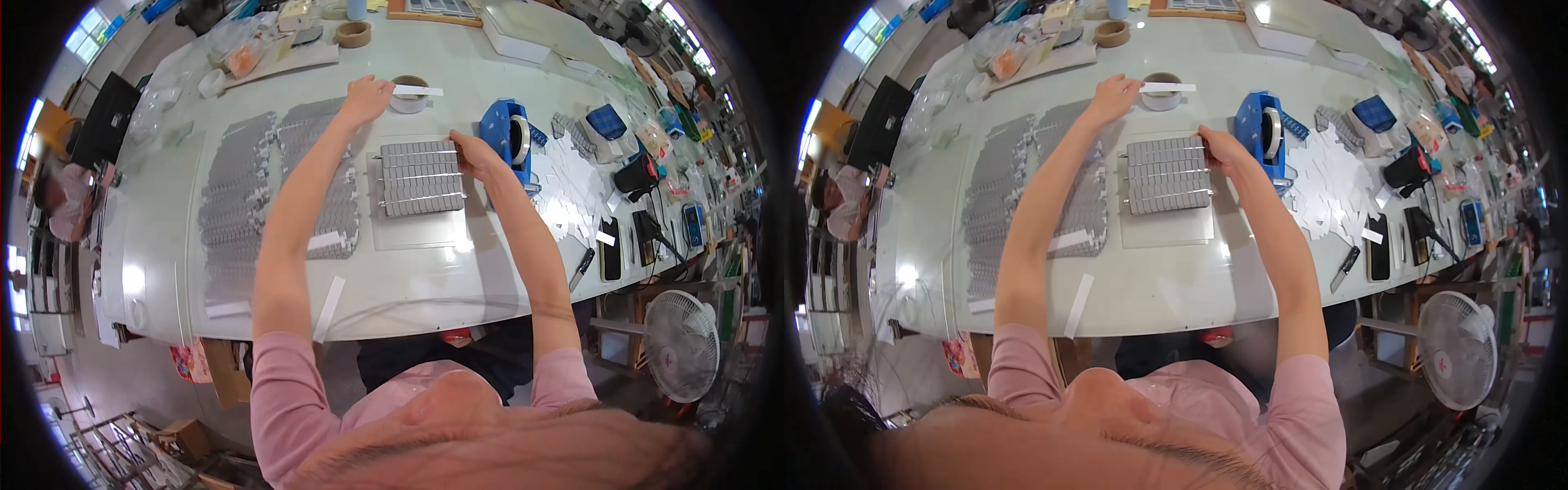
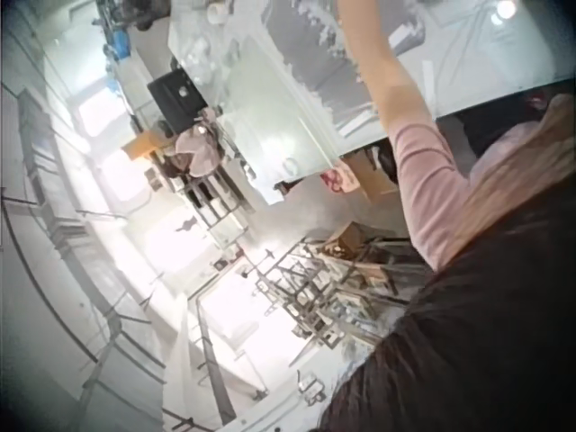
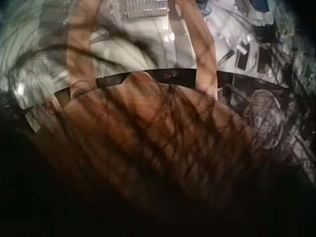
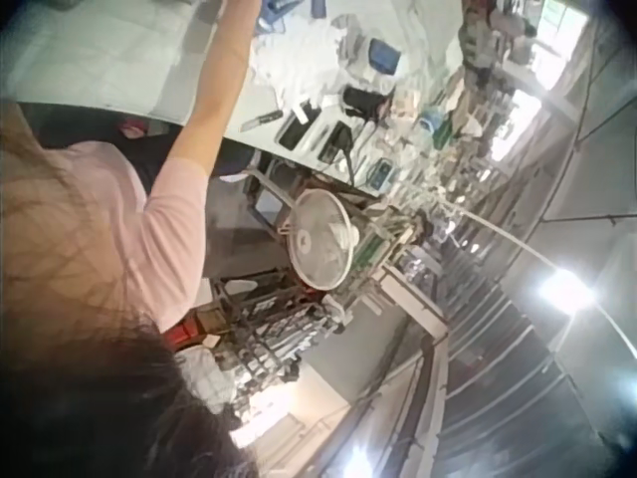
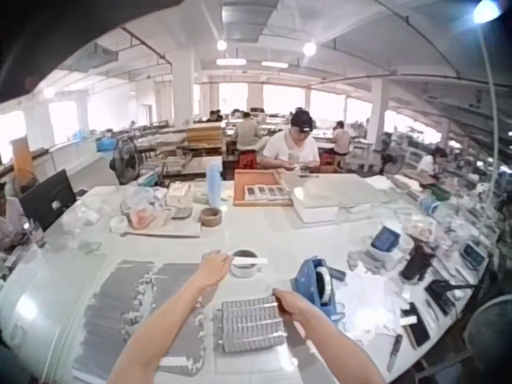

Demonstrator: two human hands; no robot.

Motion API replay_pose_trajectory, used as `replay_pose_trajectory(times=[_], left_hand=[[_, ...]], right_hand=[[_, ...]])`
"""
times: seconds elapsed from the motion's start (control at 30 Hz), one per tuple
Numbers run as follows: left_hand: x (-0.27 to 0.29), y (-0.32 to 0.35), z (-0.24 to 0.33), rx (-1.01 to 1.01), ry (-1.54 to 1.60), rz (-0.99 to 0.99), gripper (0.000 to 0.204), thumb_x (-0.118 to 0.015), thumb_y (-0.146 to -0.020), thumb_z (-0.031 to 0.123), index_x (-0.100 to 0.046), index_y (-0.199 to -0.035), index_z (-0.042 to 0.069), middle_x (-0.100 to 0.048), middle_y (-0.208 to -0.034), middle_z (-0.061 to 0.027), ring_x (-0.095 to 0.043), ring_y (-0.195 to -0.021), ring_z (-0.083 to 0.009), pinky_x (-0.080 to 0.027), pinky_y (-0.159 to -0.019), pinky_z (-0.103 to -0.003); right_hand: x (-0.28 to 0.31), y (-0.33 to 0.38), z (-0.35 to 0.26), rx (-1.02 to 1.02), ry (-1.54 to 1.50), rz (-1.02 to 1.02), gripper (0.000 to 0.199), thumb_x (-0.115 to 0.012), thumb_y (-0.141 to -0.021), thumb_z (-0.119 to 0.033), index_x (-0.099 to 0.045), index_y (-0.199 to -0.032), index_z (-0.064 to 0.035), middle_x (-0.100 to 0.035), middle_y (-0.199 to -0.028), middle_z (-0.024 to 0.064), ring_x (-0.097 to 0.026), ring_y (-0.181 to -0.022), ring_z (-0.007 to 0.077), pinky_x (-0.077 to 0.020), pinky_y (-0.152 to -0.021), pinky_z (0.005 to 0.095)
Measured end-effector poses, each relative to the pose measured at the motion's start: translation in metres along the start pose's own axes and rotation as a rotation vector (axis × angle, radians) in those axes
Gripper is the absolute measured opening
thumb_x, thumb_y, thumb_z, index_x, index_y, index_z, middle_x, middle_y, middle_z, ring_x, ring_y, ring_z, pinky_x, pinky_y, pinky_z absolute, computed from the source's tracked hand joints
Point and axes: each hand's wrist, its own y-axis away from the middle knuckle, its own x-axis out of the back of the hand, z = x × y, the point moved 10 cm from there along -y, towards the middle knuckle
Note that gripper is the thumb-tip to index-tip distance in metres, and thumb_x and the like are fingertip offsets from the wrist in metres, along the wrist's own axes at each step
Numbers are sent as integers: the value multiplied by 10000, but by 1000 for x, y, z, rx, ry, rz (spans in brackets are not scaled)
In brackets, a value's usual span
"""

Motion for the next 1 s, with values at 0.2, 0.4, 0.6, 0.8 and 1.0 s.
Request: replay_pose_trajectory(times=[0.2, 0.4, 0.6, 0.8, 1.0], left_hand=[[-39, -53, -44, 91, 79, 120, 395, -462, -915, 335, -643, -1156, 79, -616, -1167, -226, -565, -1123, -364, -437, -966, -402], [-75, -78, -41, 152, 80, -222, 425, -404, -923, 340, -652, -1120, 56, -643, -1131, -195, -597, -1071, -360, -452, -948, -406], [-67, -66, -32, 148, 116, -251, 468, -385, -941, 383, -629, -1104, 17, -654, -1090, -191, -612, -1006, -325, -449, -895, -371], [-57, -52, -24, 176, 186, -213, 487, -344, -936, 383, -611, -1170, 50, -625, -1166, -199, -582, -1089, -357, -434, -950, -390], [-48, -46, -41, 225, 247, -137, 527, -353, -950, 419, -549, -1283, 60, -588, -1260, -170, -550, -1168, -337, -410, -999, -378]], right_hand=[[-5, -31, -18, 6, 4, 68, 329, -447, -1000, -353, -632, -936, -90, -629, -814, -6, -585, -717, 99, -502, -641, 264], [16, -55, -34, 1, 181, 163, 345, -428, -1004, -355, -632, -967, -80, -628, -856, 10, -575, -754, 99, -483, -633, 277], [14, -66, -39, 19, 78, 174, 359, -413, -1008, -360, -629, -1017, -73, -622, -870, 8, -572, -766, 105, -482, -660, 286], [14, -63, -38, 6, 126, 194, 368, -423, -1005, -372, -629, -1023, -68, -628, -892, 15, -572, -787, 108, -482, -680, 294], [14, -67, -37, 24, 58, 184, 360, -427, -1006, -371, -618, -1034, -66, -641, -926, 33, -589, -811, 118, -497, -706, 300]])
